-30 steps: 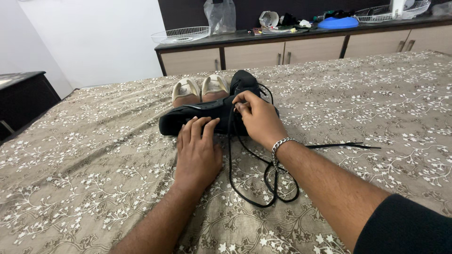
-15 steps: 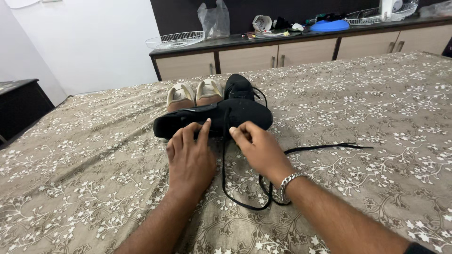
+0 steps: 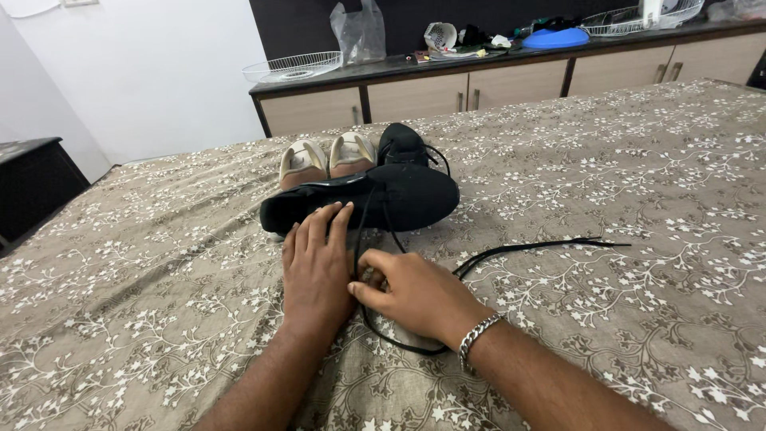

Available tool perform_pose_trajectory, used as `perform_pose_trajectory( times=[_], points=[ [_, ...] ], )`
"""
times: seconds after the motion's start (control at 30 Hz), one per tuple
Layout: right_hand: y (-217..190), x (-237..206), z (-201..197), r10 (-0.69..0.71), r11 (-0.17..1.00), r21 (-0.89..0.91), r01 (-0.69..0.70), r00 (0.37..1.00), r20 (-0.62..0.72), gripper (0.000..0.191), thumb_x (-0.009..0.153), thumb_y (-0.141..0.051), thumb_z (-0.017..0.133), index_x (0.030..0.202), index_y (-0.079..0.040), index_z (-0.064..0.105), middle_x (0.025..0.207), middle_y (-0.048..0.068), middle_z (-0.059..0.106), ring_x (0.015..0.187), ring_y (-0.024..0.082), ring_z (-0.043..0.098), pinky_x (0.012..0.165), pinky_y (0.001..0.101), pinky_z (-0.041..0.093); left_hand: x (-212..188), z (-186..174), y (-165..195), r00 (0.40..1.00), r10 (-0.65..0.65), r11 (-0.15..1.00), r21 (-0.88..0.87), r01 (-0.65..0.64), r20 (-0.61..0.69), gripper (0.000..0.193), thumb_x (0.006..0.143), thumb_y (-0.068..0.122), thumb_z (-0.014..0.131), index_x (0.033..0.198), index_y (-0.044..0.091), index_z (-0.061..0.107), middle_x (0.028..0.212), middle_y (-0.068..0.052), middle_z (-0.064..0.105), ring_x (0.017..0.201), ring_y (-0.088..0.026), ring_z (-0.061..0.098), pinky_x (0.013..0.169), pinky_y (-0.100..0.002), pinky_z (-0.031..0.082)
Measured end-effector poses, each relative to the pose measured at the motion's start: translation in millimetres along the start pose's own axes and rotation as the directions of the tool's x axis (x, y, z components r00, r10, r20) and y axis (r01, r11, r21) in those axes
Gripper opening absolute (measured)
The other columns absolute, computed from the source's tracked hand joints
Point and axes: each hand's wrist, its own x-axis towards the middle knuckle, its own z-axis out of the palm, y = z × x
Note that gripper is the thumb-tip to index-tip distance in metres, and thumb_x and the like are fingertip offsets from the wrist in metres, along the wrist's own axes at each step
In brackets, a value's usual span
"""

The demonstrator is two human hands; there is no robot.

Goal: The person sits at a bed and removes the black laces from a black sneaker, pulling the lace fully out of the eyelets. They then thread the lace back through the shoe's eyelets, re-lacing the sneaker, with other pairs of shoes resting on the bed nearby.

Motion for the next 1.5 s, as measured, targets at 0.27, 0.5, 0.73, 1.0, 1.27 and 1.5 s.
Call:
perform_pose_trajectory(
  times=[0.27,0.5,0.73,1.0,1.27,1.5],
  points=[
    [24,16,9,-0.132,0.888,0.442,0.128,0.991,-0.022,0.028,0.095,-0.031,0.07,0.102,-0.004,0.071,0.086,0.005,0.074,0.077,0.013,0.067,0.07,0.0308,0.054,2,-9,5,0.995,-0.093,0.986,-0.141,0.088,-0.029,0.038,0.088,0.014,0.066,0.125,0.013,0.062,0.136,-0.011,0.051,0.134,-0.034,0.041,0.111,-0.048,0.028],
    [22,35,-25,0.018,0.569,0.819,0.072,0.995,-0.099,0.038,0.096,-0.035,0.063,0.124,-0.01,0.069,0.098,-0.003,0.071,0.073,0.004,0.055,0.063,0.021,0.044,-2,-27,10,0.881,-0.094,0.064,-0.88,0.471,0.464,0.044,0.105,0.041,0.034,0.118,0.01,0.063,0.099,-0.003,0.071,0.101,-0.02,0.067,0.1,-0.039,0.049],
    [21,43,-59,0.141,0.409,0.892,0.192,0.953,-0.27,0.071,0.094,-0.058,0.053,0.155,-0.026,0.037,0.094,-0.002,0.058,0.071,0.005,0.051,0.061,0.0218,0.044,-10,-63,8,0.83,0.296,-0.518,-0.65,0.556,0.474,0.03,0.106,0.03,0.053,0.125,0.007,0.055,0.079,0.002,0.05,0.076,-0.012,0.056,0.073,-0.029,0.048],
    [70,46,-55,0.17,0.843,0.538,-0.001,0.949,-0.266,0.08,0.087,-0.073,0.057,0.133,-0.008,0.067,0.112,0.004,0.068,0.086,0.012,0.06,0.084,0.0298,0.052,23,-96,-11,0.813,-0.146,-0.448,-0.77,0.454,0.564,0.04,0.104,0.034,0.053,0.135,0.009,0.055,0.072,0.008,0.042,0.057,-0.003,0.033,0.049,-0.021,0.029],
    [70,15,-6,0.107,0.957,-0.262,-0.126,0.991,-0.086,0.053,0.082,-0.06,0.069,0.113,-0.017,0.073,0.119,0.004,0.065,0.115,0.024,0.059,0.099,0.044,0.046,54,-110,-55,0.753,-0.586,-0.146,-0.953,0.265,0.299,0.041,0.108,0.026,0.048,0.148,0.019,0.051,0.092,0.0,0.056,0.065,-0.004,0.048,0.058,-0.019,0.043],
    [62,8,-14,0.089,0.974,-0.197,-0.112,0.989,-0.12,0.046,0.089,-0.052,0.065,0.107,-0.011,0.073,0.11,0.008,0.069,0.106,0.025,0.065,0.091,0.0411,0.052,79,-112,-161,0.821,-0.552,0.565,-0.79,0.239,-0.146,0.041,0.111,0.021,0.046,0.15,0.014,0.035,0.146,-0.012,0.05,0.102,-0.017,0.067,0.084,-0.028,0.059]
  ],
)
